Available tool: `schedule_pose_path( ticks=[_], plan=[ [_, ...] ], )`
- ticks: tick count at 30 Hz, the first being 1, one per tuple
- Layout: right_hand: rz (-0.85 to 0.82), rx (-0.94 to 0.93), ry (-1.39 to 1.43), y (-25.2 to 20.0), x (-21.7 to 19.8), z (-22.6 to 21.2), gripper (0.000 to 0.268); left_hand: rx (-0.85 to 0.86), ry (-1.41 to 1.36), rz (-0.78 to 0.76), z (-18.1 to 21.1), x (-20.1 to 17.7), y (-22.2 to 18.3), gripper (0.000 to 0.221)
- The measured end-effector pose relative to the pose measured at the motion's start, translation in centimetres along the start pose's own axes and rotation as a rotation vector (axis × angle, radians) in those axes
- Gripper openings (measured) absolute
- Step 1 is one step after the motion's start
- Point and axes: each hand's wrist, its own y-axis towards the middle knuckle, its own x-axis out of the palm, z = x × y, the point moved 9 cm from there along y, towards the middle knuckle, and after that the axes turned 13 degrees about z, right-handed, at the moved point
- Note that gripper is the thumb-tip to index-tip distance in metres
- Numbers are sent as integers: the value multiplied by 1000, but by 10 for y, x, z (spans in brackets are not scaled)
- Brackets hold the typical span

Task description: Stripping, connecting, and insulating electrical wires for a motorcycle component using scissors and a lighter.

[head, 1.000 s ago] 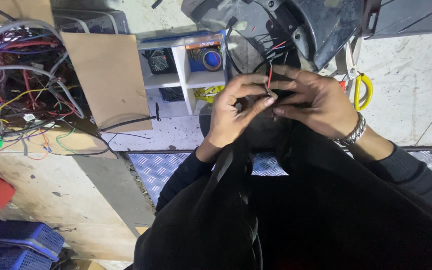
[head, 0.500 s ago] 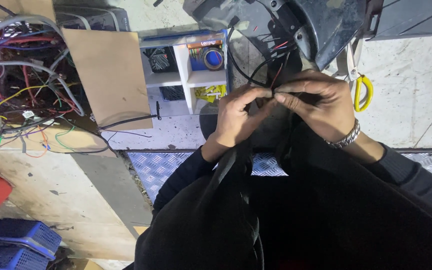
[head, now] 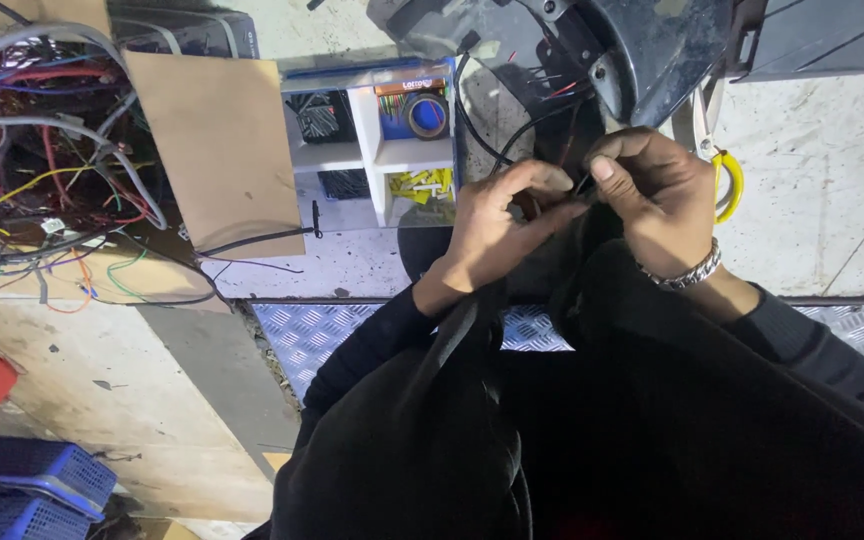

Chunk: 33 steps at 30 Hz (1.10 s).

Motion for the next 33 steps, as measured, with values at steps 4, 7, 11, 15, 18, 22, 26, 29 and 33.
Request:
schedule_pose_path(
  ticks=[4,7,11,15,18,22,26,29,33],
  plan=[
    [25,92,31,3,7,-11,16,-25,18,-30,-9,3,-3,24],
    [21,198,63,0,6,8,15,-23,36,14,-15,1,-3,25],
    [7,148,-65,1,-3,12,9,-131,-3,54,-31,2,-2,26],
    [-48,80,-140,14,-22,-9,12,-159,-92,267,-58,-10,13,35],
    [-146,-55,-380,22,-24,-39,15,-23,263,381,-54,-5,23,46],
    [-168,-266,-629,29,-23,-65,11,92,457,386,-76,0,46,42],
    [-151,-479,-734,36,-9,-78,12,163,572,405,-77,1,54,11],
    [-106,-550,-795,47,-1,-69,9,153,493,464,-61,-1,54,12],
    [-59,-523,-748,59,10,-54,6,23,-25,553,-92,7,53,15]
  ],
)
